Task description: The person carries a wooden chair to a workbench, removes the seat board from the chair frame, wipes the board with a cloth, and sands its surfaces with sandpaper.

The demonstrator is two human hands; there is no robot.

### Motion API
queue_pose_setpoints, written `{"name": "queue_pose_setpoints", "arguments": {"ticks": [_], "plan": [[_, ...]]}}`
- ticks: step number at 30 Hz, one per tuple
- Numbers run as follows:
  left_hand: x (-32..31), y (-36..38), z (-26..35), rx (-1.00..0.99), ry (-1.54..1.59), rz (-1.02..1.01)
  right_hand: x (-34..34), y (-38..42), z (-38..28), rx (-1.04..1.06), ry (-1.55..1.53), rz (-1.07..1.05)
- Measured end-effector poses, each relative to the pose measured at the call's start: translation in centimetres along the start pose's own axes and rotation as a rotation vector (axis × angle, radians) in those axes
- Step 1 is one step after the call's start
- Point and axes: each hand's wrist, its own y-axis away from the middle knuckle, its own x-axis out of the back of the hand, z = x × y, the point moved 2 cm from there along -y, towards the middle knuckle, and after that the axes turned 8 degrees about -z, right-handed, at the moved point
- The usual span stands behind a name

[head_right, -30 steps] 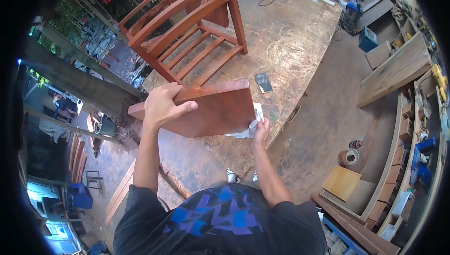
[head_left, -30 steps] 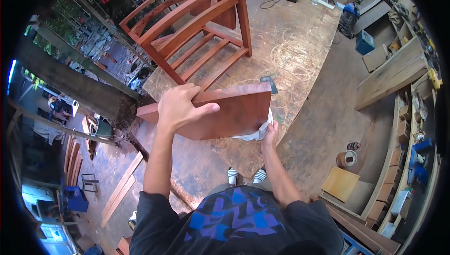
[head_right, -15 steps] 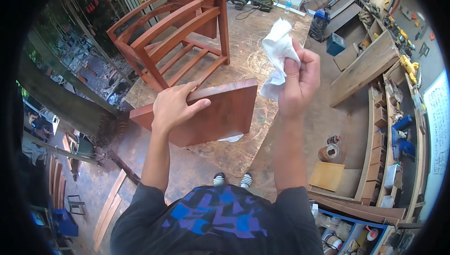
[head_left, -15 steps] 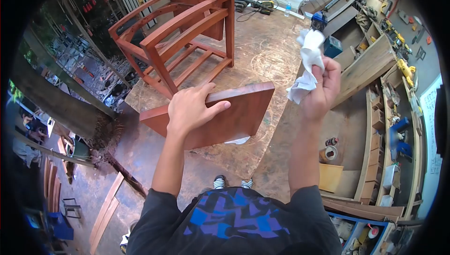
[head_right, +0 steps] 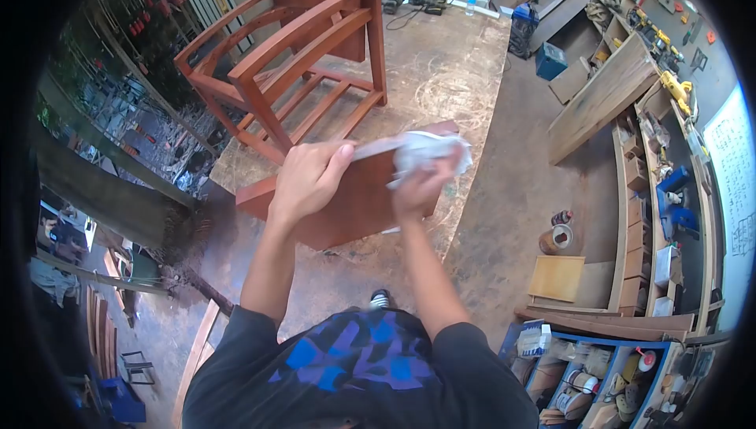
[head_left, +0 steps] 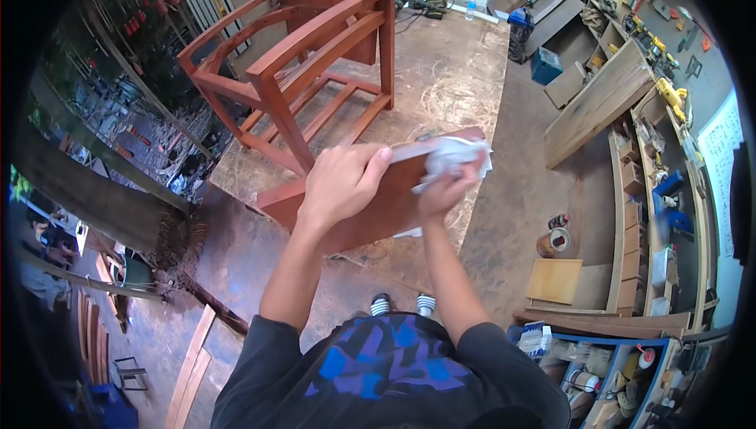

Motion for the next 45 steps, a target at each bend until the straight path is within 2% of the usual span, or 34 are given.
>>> {"name": "queue_pose_setpoints", "arguments": {"ticks": [3,4,6,8,11,13,15,17,19,20,22,23,24,27,28,30,32,34,36,38,39,41,42,43,45], "plan": [[-0.4,-0.6,-0.6,-0.026,-0.028,-0.003,2.5,5.4,7.3,-1.002,-0.019,0.157],[-0.6,-0.6,-0.8,-0.038,-0.041,0.009,2.9,7.8,8.7,-1.191,-0.098,0.197],[-0.7,-0.7,-1.2,-0.068,-0.074,0.032,2.0,13.6,9.6,-1.367,-0.303,0.259],[-0.7,-1.1,-1.3,-0.030,-0.153,-0.031,0.1,17.3,7.2,-1.430,-0.413,0.224],[-0.6,-1.6,-1.6,-0.004,-0.168,-0.083,-1.7,17.1,-1.7,-1.434,-0.271,-0.131],[-0.6,-2.0,-1.7,-0.012,-0.124,-0.078,-2.7,18.6,-6.4,-0.751,-0.351,-0.349],[-0.8,-2.0,-2.1,-0.011,-0.061,-0.049,-2.2,16.5,-8.7,-0.294,-0.043,-0.454],[-0.2,-1.8,-1.7,0.009,-0.064,-0.088,-2.9,14.1,-7.1,-0.024,0.057,-0.451],[-0.6,-1.3,-1.7,-0.017,-0.132,-0.063,-2.0,7.9,-3.5,-0.023,0.019,-0.247],[-0.9,-1.0,-1.3,-0.007,-0.223,-0.016,0.2,2.6,0.7,-0.356,-0.168,-0.097],[-1.3,-0.7,-1.1,-0.001,-0.282,0.026,3.0,-0.9,5.7,-0.505,0.117,-0.170],[-1.3,-0.6,-0.8,0.006,-0.313,0.051,3.6,-1.9,8.8,-0.323,0.227,-0.114],[-1.2,-0.5,-0.3,0.031,-0.329,0.039,4.3,-3.0,10.0,-0.359,0.261,-0.112],[-0.9,-0.1,0.4,0.061,-0.316,0.025,5.2,-5.1,14.9,-0.512,0.332,-0.322],[-0.4,0.2,0.6,0.076,-0.282,0.043,5.5,-5.6,16.1,-0.540,0.510,-0.664],[1.7,1.0,1.2,0.099,-0.223,0.075,6.5,-2.3,23.0,-0.293,0.486,-0.737],[5.1,2.1,2.5,0.081,-0.083,0.199,8.4,0.6,28.1,-0.897,-0.005,-0.776],[9.2,2.9,3.3,0.015,0.026,0.265,11.7,4.8,27.0,-1.363,-0.712,-0.403],[13.7,3.0,3.4,-0.029,0.150,0.219,14.8,5.0,19.0,-1.495,-1.186,-0.543],[15.8,1.4,3.6,-0.093,0.235,0.275,14.0,3.0,11.9,-1.171,-1.540,-0.747],[15.7,0.5,3.9,-0.020,0.250,0.277,14.5,2.0,9.4,-0.991,-1.703,-0.830],[13.6,-1.8,2.9,0.088,0.394,0.182,15.1,-0.7,7.3,-0.747,-1.774,-0.761],[11.1,-3.8,1.6,0.034,0.445,0.234,16.2,-2.3,5.7,-0.710,-1.759,-0.709],[8.8,-6.0,-0.3,0.009,0.481,0.199,17.3,-3.9,4.0,-0.675,-1.742,-0.657],[4.2,-9.8,-1.9,0.007,0.503,0.185,20.3,-7.4,0.4,-0.770,-1.638,-0.534]]}}
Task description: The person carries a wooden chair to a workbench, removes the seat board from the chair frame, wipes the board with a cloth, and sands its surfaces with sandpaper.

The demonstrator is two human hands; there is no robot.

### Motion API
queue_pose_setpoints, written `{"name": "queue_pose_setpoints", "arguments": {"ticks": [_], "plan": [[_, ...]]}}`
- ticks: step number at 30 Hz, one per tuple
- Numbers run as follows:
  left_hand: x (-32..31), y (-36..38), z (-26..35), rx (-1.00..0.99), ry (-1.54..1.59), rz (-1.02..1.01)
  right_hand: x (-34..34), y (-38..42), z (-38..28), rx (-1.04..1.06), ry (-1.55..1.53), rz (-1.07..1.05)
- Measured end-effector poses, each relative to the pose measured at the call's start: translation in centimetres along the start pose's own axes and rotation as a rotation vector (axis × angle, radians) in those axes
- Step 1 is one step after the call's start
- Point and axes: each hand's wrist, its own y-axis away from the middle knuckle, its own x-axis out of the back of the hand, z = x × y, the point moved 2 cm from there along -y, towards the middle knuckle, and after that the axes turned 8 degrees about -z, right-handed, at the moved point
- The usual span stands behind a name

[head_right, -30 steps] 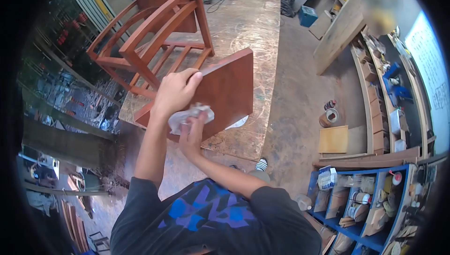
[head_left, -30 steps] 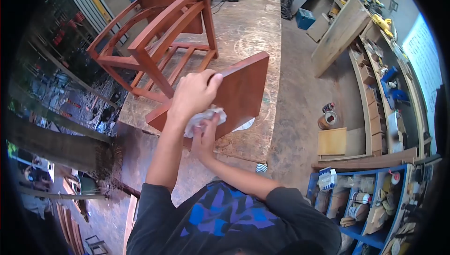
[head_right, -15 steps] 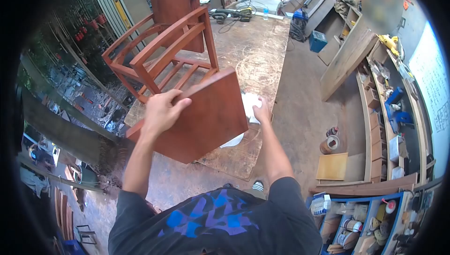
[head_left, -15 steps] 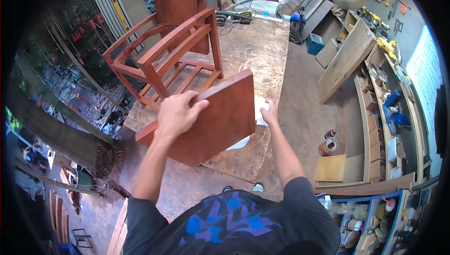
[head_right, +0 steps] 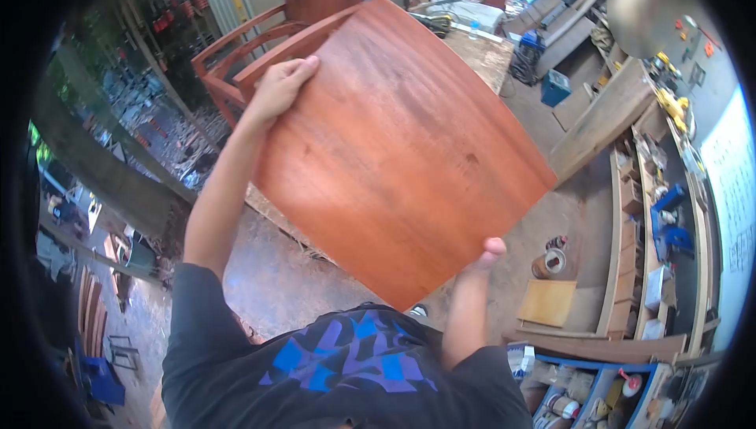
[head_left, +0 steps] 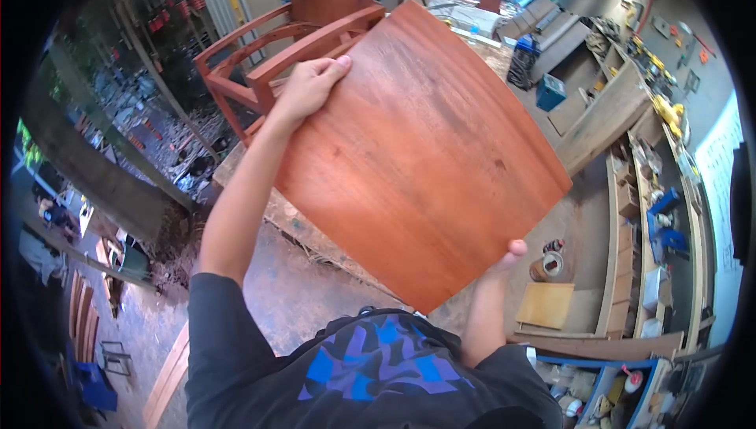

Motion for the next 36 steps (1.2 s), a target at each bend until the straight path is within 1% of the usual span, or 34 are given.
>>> {"name": "queue_pose_setpoints", "arguments": {"ticks": [2,4,5,7,9,11,12,13,14,15,16,18,20,22,24,27,29,31,33,35,36], "plan": [[-3.6,-2.6,-2.6,0.019,-0.342,-0.035,-0.2,2.0,-2.3,0.010,0.138,0.108],[-8.5,-3.1,-2.0,-0.055,-0.719,0.048,-1.1,3.1,-4.0,0.063,0.239,0.197],[-11.0,-2.9,-1.4,-0.112,-0.738,0.018,-1.9,3.9,-3.9,0.106,0.264,0.243],[-17.5,-3.6,-2.5,-0.445,-0.908,0.054,-2.9,5.1,-3.5,0.178,0.355,0.350],[-25.1,-1.4,-1.6,-0.428,-0.803,-0.062,-2.6,5.7,-3.2,0.213,0.367,0.402],[-29.9,3.8,0.9,-0.541,-0.730,-0.162,-2.7,5.9,-3.3,0.235,0.363,0.434],[-31.5,7.0,2.2,-0.603,-0.644,-0.249,-2.9,6.0,-3.3,0.237,0.350,0.445],[-32.3,10.0,3.0,-0.664,-0.558,-0.331,-3.1,6.2,-3.4,0.238,0.337,0.453],[-32.5,13.2,3.1,-0.745,-0.581,-0.434,-3.2,6.5,-3.4,0.258,0.270,0.472],[-32.8,15.4,3.2,-0.827,-0.604,-0.532,-3.4,7.1,-3.4,0.275,0.204,0.487],[-32.0,16.4,2.9,-0.854,-0.534,-0.609,-3.5,7.7,-3.6,0.290,0.138,0.505],[-27.8,17.7,0.8,-0.903,-0.389,-0.777,-4.0,9.1,-4.4,0.330,0.302,0.475],[-24.1,15.2,-3.4,-0.772,-0.520,-0.799,-4.8,10.0,-4.8,0.390,0.415,0.466],[-20.7,11.4,-7.4,-0.645,-0.667,-0.563,-6.0,10.7,-4.7,0.458,0.468,0.492],[-19.5,8.4,-9.2,-0.405,-0.734,-0.415,-6.0,11.4,-4.5,0.474,0.440,0.482],[-22.4,9.3,-8.9,-0.340,-0.665,-0.408,-6.1,11.2,-4.7,0.486,0.414,0.484],[-24.0,14.0,-5.2,-0.414,-0.544,-0.530,-6.0,11.1,-5.2,0.503,0.435,0.516],[-26.2,19.4,-1.9,-0.577,-0.471,-0.650,-5.4,11.1,-6.3,0.521,0.487,0.558],[-28.4,23.5,1.0,-0.620,-0.339,-0.847,-3.6,11.4,-7.7,0.480,0.444,0.586],[-31.3,26.1,2.4,-0.748,-0.187,-0.919,-1.7,11.8,-9.7,0.413,0.379,0.625],[-32.6,25.9,2.8,-0.696,-0.071,-0.942,-0.9,12.1,-10.8,0.376,0.333,0.649]]}}
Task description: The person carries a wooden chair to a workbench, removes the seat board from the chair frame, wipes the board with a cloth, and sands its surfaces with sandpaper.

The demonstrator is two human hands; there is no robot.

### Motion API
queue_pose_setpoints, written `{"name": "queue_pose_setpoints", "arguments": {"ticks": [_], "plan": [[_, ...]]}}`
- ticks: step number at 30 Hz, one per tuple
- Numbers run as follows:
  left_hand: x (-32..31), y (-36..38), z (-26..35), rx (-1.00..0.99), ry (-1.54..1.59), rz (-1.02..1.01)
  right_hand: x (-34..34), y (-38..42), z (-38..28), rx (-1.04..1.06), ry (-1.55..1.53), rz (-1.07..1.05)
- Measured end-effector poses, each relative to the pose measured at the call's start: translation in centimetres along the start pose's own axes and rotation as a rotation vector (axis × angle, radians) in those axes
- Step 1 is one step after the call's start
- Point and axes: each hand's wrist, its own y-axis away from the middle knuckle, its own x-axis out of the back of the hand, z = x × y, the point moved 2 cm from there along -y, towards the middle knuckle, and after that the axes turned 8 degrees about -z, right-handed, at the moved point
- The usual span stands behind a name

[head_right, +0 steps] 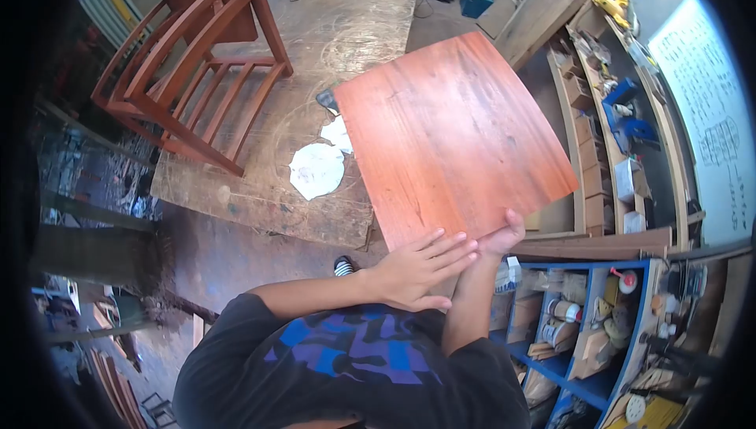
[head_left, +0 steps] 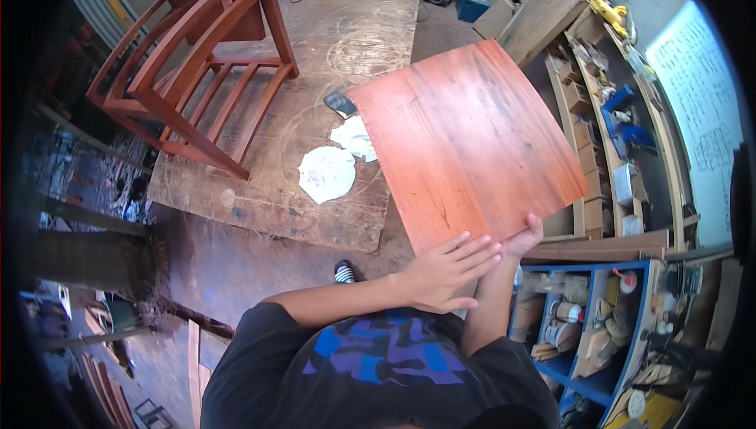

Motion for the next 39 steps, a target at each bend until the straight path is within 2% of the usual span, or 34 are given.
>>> {"name": "queue_pose_setpoints", "arguments": {"ticks": [2,5,7,9,13,16,18,21,22,24,27,30,31,37,39], "plan": [[-0.3,-3.0,-0.7,-0.020,0.224,0.048,2.0,-1.7,-1.1,-0.032,0.007,0.047],[0.7,-9.7,-4.7,-0.041,-0.189,0.067,6.0,-4.6,-4.4,-0.052,0.106,0.146],[-0.1,-14.6,-11.5,0.080,-0.284,-0.105,7.2,-6.3,-6.6,-0.111,0.116,0.055],[1.0,-18.0,-17.9,0.140,-0.356,0.005,7.5,-8.1,-8.1,-0.077,0.110,0.014],[6.6,-19.6,-30.1,0.594,-0.379,0.225,8.8,-11.4,-11.7,-0.157,0.101,0.016],[9.1,-20.7,-31.6,0.962,-0.465,0.340,8.4,-13.9,-12.1,-0.176,0.115,0.037],[7.6,-24.7,-30.5,0.832,-0.492,0.377,8.4,-16.9,-11.0,-0.161,0.155,0.024],[3.8,-29.5,-26.4,0.592,-0.430,0.371,9.2,-22.2,-8.9,-0.274,0.083,0.078],[3.3,-30.3,-24.5,0.525,-0.393,0.353,8.7,-23.9,-8.4,-0.326,0.006,0.018],[2.8,-29.8,-21.9,0.482,-0.359,0.291,7.1,-27.7,-6.7,-0.419,-0.159,-0.132],[1.9,-28.2,-21.6,0.368,-0.331,0.219,9.5,-33.4,-4.7,-0.403,-0.081,-0.153],[4.4,-27.8,-22.4,0.389,-0.219,0.240,7.8,-37.8,-2.8,-0.380,-0.071,-0.211],[5.3,-27.8,-23.3,0.388,-0.229,0.233,7.1,-39.2,-2.1,-0.339,-0.077,-0.240],[10.1,-27.1,-27.8,0.425,-0.263,0.169,4.0,-46.1,0.6,-0.394,-0.126,-0.315],[11.1,-26.4,-29.3,0.443,-0.286,0.158,4.4,-49.2,2.2,-0.331,-0.040,-0.215]]}}
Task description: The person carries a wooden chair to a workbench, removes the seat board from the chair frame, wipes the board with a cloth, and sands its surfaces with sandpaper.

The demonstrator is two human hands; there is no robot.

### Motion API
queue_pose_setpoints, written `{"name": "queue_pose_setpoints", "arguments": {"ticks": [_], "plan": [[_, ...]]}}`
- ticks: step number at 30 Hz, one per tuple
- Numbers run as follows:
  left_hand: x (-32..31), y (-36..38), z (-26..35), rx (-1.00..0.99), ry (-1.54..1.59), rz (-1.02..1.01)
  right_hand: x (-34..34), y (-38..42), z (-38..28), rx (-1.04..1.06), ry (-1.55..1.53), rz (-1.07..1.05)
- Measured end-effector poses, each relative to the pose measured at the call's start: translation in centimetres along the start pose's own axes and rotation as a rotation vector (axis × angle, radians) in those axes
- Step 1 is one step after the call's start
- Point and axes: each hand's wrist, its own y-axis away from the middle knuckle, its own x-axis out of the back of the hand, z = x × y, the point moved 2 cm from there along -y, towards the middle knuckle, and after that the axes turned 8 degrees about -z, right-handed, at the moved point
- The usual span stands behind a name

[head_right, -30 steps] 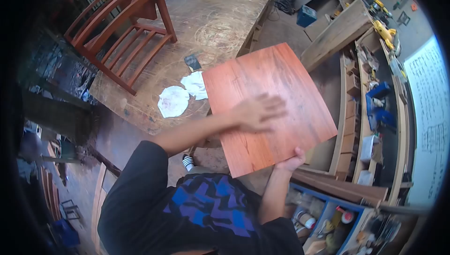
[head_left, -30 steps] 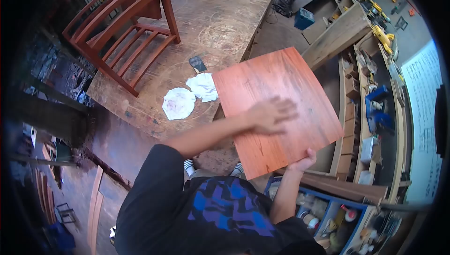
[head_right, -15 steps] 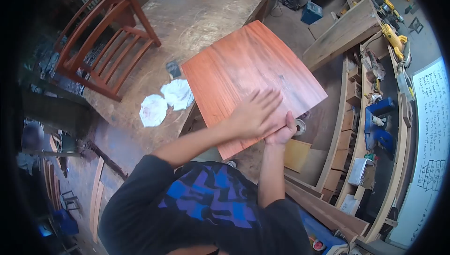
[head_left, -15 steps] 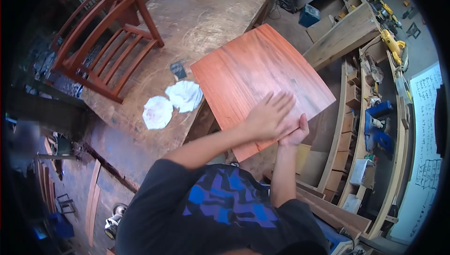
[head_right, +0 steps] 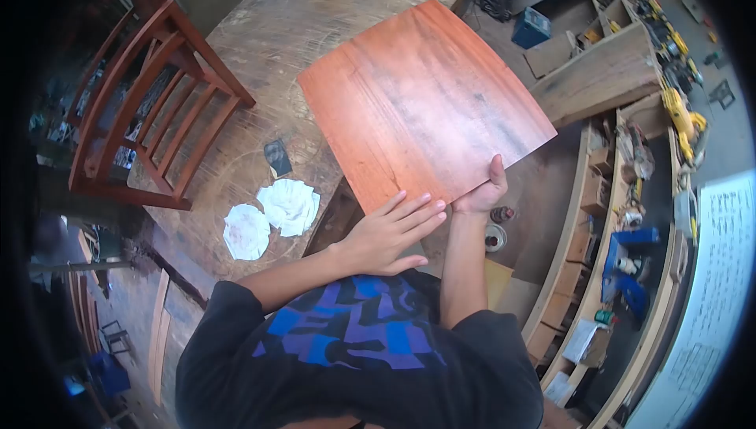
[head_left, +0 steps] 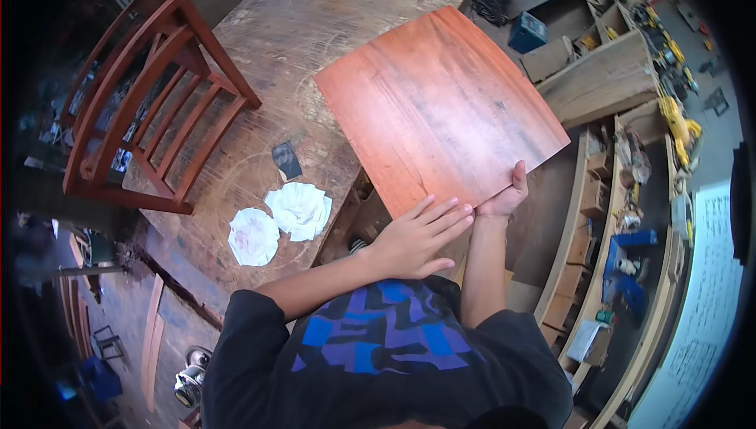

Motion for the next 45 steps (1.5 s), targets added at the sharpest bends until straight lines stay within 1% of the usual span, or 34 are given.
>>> {"name": "queue_pose_setpoints", "arguments": {"ticks": [1,3,4,6,7,10,11,13,14,16,17,20,22,23,24,26,28,29,31,32,34,35,37,40,41,43,44,45], "plan": [[0.1,0.0,-1.0,0.015,0.000,-0.010,0.6,-1.6,0.2,0.021,0.038,0.054],[0.2,0.0,-3.3,0.060,-0.011,-0.019,1.2,-4.9,0.9,0.011,0.093,0.041],[0.3,0.2,-4.6,0.128,-0.017,-0.026,1.5,-6.8,1.3,-0.002,0.118,0.027],[0.3,1.0,-6.9,0.275,-0.028,-0.035,5.9,-11.0,1.7,-0.128,0.046,0.063],[0.1,1.8,-8.3,0.394,-0.046,0.009,8.2,-12.9,2.6,-0.195,0.013,0.079],[-1.0,4.2,-12.1,0.725,-0.070,0.163,11.3,-18.5,4.8,-0.251,0.061,0.053],[-1.5,5.1,-12.6,0.820,-0.062,0.202,12.6,-20.1,5.3,-0.276,0.093,0.106],[-2.3,5.9,-13.1,1.016,0.076,0.269,14.6,-23.6,7.0,-0.314,0.147,0.204],[-2.8,5.9,-13.1,1.115,0.146,0.303,15.4,-25.0,7.9,-0.363,0.134,0.199],[-3.5,5.2,-12.8,1.238,0.168,0.360,16.9,-27.6,9.6,-0.472,0.111,0.192],[-4.1,4.8,-12.5,1.304,0.188,0.393,17.5,-28.8,10.4,-0.473,0.128,0.202],[-6.8,3.5,-12.4,1.356,0.175,0.488,17.7,-32.3,13.2,-0.485,0.162,0.215],[-8.5,2.8,-12.9,1.398,0.235,0.521,19.7,-34.9,15.3,-0.541,0.155,0.250],[-9.3,2.8,-12.9,1.430,0.265,0.541,20.0,-35.4,16.3,-0.549,0.200,0.247],[-10.1,3.0,-13.0,1.488,0.250,0.588,20.1,-36.2,17.2,-0.544,0.242,0.237],[-10.6,4.1,-13.4,1.606,0.229,0.677,21.8,-37.4,18.6,-0.654,0.166,0.183],[-10.5,5.9,-13.4,1.738,0.229,0.757,22.2,-37.5,19.1,-0.650,0.175,0.172],[-10.6,6.8,-13.3,1.795,0.193,0.890,22.2,-37.3,19.3,-0.642,0.178,0.168],[-10.4,9.0,-13.6,1.869,0.105,1.143,22.9,-37.2,19.4,-0.701,0.201,0.152],[-10.2,10.2,-13.8,1.900,0.070,1.126,23.4,-36.9,19.3,-0.716,0.214,0.149],[-10.1,12.2,-15.0,1.942,0.010,1.099,22.2,-36.2,19.1,-0.746,0.298,0.212],[-9.9,13.2,-16.1,1.932,-0.062,1.044,21.5,-35.9,18.7,-0.751,0.341,0.244],[-9.7,14.7,-18.8,1.900,-0.206,0.957,20.3,-35.0,18.2,-0.775,0.370,0.227],[-8.5,16.4,-22.7,1.933,-0.218,0.896,19.8,-34.0,17.7,-0.849,0.325,0.204],[-8.2,16.9,-23.8,1.979,-0.160,0.834,20.2,-34.2,17.4,-0.877,0.295,0.198],[-7.8,17.6,-25.7,2.054,-0.039,0.687,18.5,-33.1,17.0,-0.945,0.621,0.364],[-8.2,18.0,-26.6,2.042,-0.061,0.690,17.6,-32.3,16.4,-0.969,0.777,0.461],[-8.4,18.3,-27.0,2.024,0.003,0.715,17.6,-32.2,15.3,-0.862,0.983,0.401]]}}
